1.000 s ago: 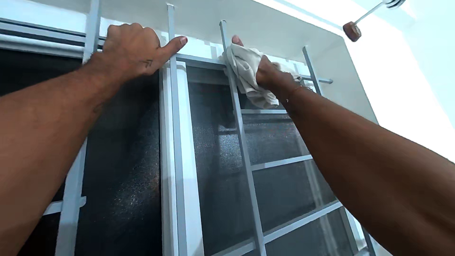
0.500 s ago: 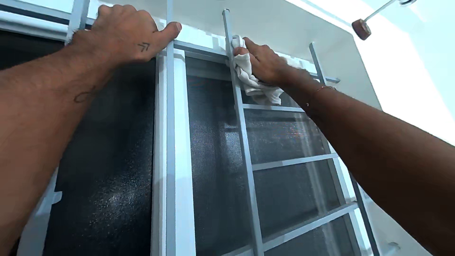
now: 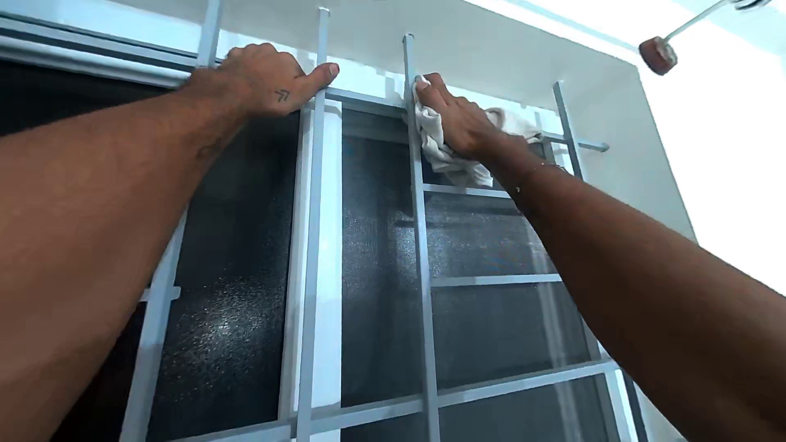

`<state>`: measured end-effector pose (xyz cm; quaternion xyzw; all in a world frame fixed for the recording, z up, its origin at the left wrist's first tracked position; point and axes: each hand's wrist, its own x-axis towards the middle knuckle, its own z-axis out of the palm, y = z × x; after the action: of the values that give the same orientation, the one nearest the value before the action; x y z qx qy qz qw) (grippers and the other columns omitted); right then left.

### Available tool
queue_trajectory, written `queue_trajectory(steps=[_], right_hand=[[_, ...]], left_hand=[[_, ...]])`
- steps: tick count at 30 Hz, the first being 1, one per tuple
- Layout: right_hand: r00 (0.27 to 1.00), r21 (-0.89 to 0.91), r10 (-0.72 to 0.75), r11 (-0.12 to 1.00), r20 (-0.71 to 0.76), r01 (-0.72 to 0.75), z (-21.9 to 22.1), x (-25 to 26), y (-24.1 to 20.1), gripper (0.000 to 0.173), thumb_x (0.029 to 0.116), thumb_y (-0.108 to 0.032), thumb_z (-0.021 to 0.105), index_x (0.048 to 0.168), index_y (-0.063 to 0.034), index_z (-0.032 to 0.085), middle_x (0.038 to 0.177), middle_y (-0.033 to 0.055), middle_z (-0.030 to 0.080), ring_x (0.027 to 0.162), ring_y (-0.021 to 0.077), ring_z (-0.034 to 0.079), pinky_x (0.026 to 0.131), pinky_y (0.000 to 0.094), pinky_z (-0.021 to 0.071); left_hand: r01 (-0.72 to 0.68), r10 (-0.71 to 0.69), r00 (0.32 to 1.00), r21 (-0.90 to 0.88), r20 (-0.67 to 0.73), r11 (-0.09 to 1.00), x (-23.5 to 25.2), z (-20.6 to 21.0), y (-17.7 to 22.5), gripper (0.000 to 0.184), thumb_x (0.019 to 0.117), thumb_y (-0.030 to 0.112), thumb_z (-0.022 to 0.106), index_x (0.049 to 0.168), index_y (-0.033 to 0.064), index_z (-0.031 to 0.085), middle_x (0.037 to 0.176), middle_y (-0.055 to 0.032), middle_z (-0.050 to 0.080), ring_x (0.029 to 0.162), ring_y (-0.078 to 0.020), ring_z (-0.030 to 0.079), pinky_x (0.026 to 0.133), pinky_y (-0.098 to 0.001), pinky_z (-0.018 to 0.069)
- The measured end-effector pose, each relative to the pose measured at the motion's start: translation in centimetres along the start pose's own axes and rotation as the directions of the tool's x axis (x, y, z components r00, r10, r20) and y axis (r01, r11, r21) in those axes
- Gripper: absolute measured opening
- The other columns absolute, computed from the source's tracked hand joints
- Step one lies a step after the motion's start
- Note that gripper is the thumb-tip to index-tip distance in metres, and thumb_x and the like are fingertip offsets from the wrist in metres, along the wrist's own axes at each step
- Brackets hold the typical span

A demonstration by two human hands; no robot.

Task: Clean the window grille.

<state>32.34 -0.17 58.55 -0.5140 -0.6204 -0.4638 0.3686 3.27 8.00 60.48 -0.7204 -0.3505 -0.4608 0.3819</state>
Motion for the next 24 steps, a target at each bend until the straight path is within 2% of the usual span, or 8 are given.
queue_trajectory(steps=[3, 6, 10, 14, 16, 20, 22, 24], right_hand=[[1.000, 0.007, 0.003, 1.000, 0.012, -0.004, -0.3, 0.1, 0.0, 0.069, 0.1078, -0.057, 0.003, 0.159, -0.0239, 0.035, 0.143, 0.0186, 0.060, 0.135, 0.0433, 0.053, 0.101, 0.0751, 0.0357], [0.999, -0.054, -0.009, 0.999, -0.041, 0.007, 0.2, 0.5, 0.5, 0.062, 0.1096, -0.052, 0.011, 0.151, -0.0219, 0.045, 0.127, 0.0182, 0.068, 0.126, 0.0406, 0.060, 0.096, 0.0714, 0.0416], [0.995, -0.118, -0.005, 0.993, -0.102, -0.007, 1.0, 0.8, 0.6, 0.056, 0.1097, -0.047, 0.015, 0.141, -0.0183, 0.051, 0.116, 0.0179, 0.069, 0.117, 0.0404, 0.064, 0.087, 0.0680, 0.0461], [0.993, -0.227, 0.021, 0.973, -0.119, -0.048, 0.5, 0.6, 0.8, 0.053, 0.1094, -0.042, 0.018, 0.134, -0.0135, 0.055, 0.112, 0.0205, 0.069, 0.114, 0.0427, 0.065, 0.084, 0.0676, 0.0469], [0.995, -0.256, 0.061, 0.963, -0.084, -0.081, 0.2, 0.9, 1.0, 0.046, 0.1080, -0.038, 0.028, 0.130, -0.0104, 0.058, 0.116, 0.0238, 0.068, 0.115, 0.0462, 0.064, 0.085, 0.0693, 0.0464], [0.995, -0.088, 0.050, 0.995, -0.081, -0.057, 0.4, 2.1, 1.2, 0.056, 0.1095, -0.045, 0.021, 0.114, -0.0094, 0.064, 0.109, 0.0213, 0.068, 0.109, 0.0427, 0.066, 0.079, 0.0671, 0.0492], [0.991, -0.025, 0.026, 0.999, -0.134, -0.030, 1.1, 2.4, 1.0, 0.061, 0.1093, -0.050, 0.018, 0.113, -0.0123, 0.066, 0.104, 0.0169, 0.069, 0.106, 0.0368, 0.067, 0.079, 0.0642, 0.0491], [0.986, -0.072, 0.004, 0.997, -0.164, -0.016, 1.3, 1.8, 0.9, 0.060, 0.1101, -0.049, 0.016, 0.115, -0.0134, 0.065, 0.099, 0.0159, 0.069, 0.102, 0.0363, 0.068, 0.076, 0.0628, 0.0492]], left_hand=[[0.009, -0.008, 1.000, 0.015, -0.004, 1.000, 0.1, 0.1, 0.2, 0.105, 0.0966, 0.078, 0.002, 0.091, -0.0068, 0.064, 0.099, -0.0354, 0.065, 0.107, -0.0560, 0.062, 0.082, -0.0764, 0.0423], [0.025, -0.025, 1.000, 0.020, 0.007, 0.999, 0.2, 0.0, 0.6, 0.104, 0.0981, 0.076, 0.002, 0.094, -0.0085, 0.064, 0.102, -0.0363, 0.064, 0.110, -0.0567, 0.061, 0.083, -0.0764, 0.0421], [0.011, -0.011, 0.999, 0.010, -0.033, 1.000, 0.1, 0.3, 0.1, 0.102, 0.0979, 0.076, 0.004, 0.087, -0.0069, 0.062, 0.096, -0.0348, 0.064, 0.105, -0.0554, 0.062, 0.080, -0.0746, 0.0432], [0.004, -0.004, 0.999, 0.001, -0.035, 1.000, 0.1, 0.3, 0.1, 0.102, 0.0979, 0.077, 0.005, 0.089, -0.0069, 0.062, 0.096, -0.0348, 0.064, 0.104, -0.0556, 0.063, 0.080, -0.0747, 0.0436], [-0.004, 0.004, 1.000, 0.017, -0.018, 1.000, 0.1, 0.2, 0.0, 0.102, 0.0983, 0.075, 0.003, 0.090, -0.0073, 0.062, 0.096, -0.0350, 0.064, 0.103, -0.0556, 0.063, 0.079, -0.0744, 0.0439], [-0.027, 0.027, 1.000, 0.026, -0.007, 0.999, 0.1, 0.2, -0.1, 0.103, 0.0987, 0.074, 0.001, 0.094, -0.0076, 0.063, 0.101, -0.0357, 0.064, 0.108, -0.0564, 0.061, 0.082, -0.0756, 0.0431], [-0.024, 0.025, 0.999, 0.020, -0.029, 1.000, 0.0, 0.4, -0.2, 0.103, 0.0982, 0.075, 0.002, 0.095, -0.0067, 0.064, 0.101, -0.0353, 0.064, 0.109, -0.0561, 0.061, 0.083, -0.0756, 0.0426], [-0.036, 0.037, 0.997, 0.020, -0.063, 0.999, 0.0, 0.7, -0.3, 0.102, 0.0978, 0.075, 0.001, 0.091, -0.0059, 0.063, 0.097, -0.0346, 0.064, 0.105, -0.0564, 0.062, 0.080, -0.0752, 0.0427]])
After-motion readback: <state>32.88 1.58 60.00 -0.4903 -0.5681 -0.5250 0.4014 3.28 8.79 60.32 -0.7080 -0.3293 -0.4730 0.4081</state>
